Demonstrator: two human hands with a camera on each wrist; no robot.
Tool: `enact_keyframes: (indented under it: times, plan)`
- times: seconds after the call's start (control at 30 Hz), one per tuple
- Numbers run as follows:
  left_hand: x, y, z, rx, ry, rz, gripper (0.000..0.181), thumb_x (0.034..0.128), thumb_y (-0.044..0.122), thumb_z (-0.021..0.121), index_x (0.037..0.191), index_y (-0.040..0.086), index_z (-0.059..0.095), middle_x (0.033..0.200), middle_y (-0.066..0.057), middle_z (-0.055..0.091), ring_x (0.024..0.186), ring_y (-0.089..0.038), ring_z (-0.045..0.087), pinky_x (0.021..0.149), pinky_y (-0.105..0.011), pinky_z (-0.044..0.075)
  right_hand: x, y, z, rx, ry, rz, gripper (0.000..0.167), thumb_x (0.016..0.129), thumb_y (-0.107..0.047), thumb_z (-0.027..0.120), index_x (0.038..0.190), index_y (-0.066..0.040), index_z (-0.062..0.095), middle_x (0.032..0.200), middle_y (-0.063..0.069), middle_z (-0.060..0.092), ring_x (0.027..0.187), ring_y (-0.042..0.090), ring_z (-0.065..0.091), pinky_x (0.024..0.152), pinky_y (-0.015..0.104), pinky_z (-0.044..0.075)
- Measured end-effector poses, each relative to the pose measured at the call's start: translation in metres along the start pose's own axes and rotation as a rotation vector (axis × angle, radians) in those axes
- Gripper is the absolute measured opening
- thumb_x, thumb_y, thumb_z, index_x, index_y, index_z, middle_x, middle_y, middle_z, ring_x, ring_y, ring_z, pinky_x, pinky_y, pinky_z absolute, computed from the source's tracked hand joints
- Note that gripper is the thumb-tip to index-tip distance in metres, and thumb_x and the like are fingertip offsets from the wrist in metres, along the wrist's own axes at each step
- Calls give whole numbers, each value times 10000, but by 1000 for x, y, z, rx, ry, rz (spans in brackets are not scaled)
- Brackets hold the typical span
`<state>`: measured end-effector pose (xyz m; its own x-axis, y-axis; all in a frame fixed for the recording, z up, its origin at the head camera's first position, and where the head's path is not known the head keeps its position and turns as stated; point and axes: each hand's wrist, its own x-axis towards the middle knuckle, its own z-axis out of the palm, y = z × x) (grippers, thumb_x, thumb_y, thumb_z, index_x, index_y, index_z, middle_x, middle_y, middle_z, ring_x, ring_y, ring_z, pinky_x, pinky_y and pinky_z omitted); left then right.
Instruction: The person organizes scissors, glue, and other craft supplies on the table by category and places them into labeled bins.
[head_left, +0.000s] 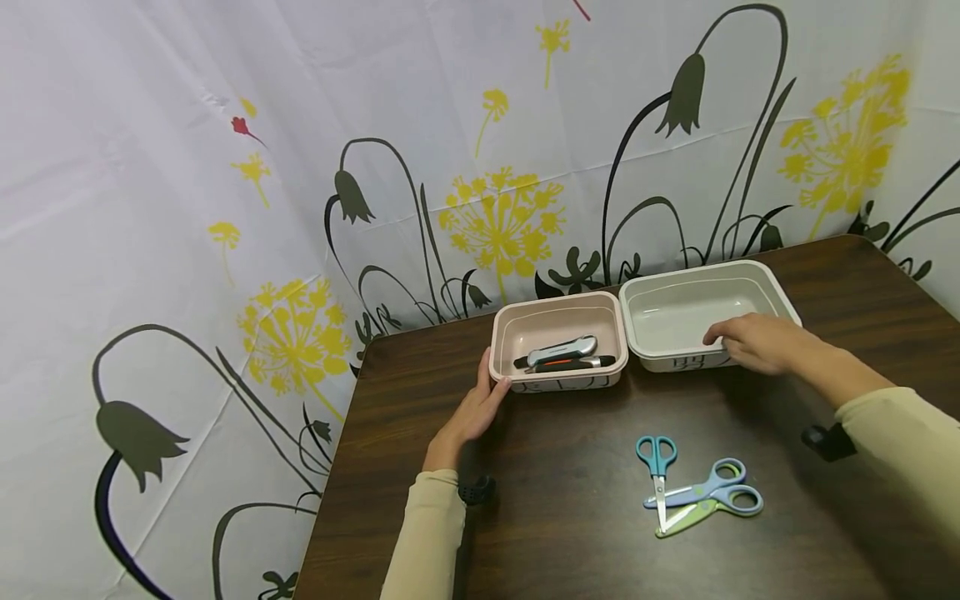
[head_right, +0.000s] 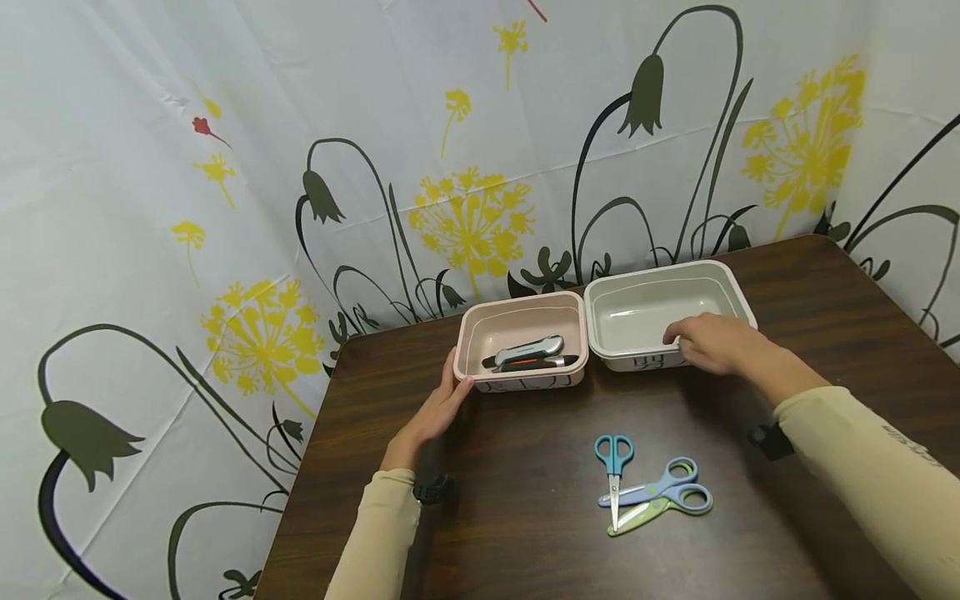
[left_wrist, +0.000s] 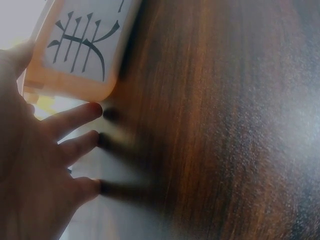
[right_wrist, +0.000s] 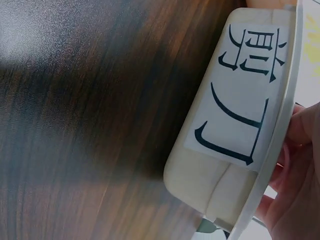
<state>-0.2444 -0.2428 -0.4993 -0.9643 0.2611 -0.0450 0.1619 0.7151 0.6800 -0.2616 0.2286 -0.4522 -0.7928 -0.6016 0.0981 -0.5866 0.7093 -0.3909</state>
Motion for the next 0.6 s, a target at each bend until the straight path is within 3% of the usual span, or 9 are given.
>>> enact_keyframes:
  times: [0.43, 0.6]
  plan:
    - [0, 0, 1, -2, 2, -7, 733, 1036, 470, 404, 1585, 219, -12, 1503, -221, 380, 1249, -421, 491, 1041, -551, 349, -3, 0, -3, 8, 9, 20, 281, 934, 14, 463, 1103, -28, 683, 957, 44, 680, 785, 162, 574, 738, 428, 482]
    - [1, 0, 1, 0, 3, -11, 729, 1034, 477, 405, 1584, 249, -16, 1507, -218, 376, 1250, -423, 490, 1041, -553, 347, -6, -4, -7, -63, 79, 41, 278, 968, -39, 472, 1157, -34, 675, 1004, 87, 692, 918, 254, 641, 801, 487, 487]
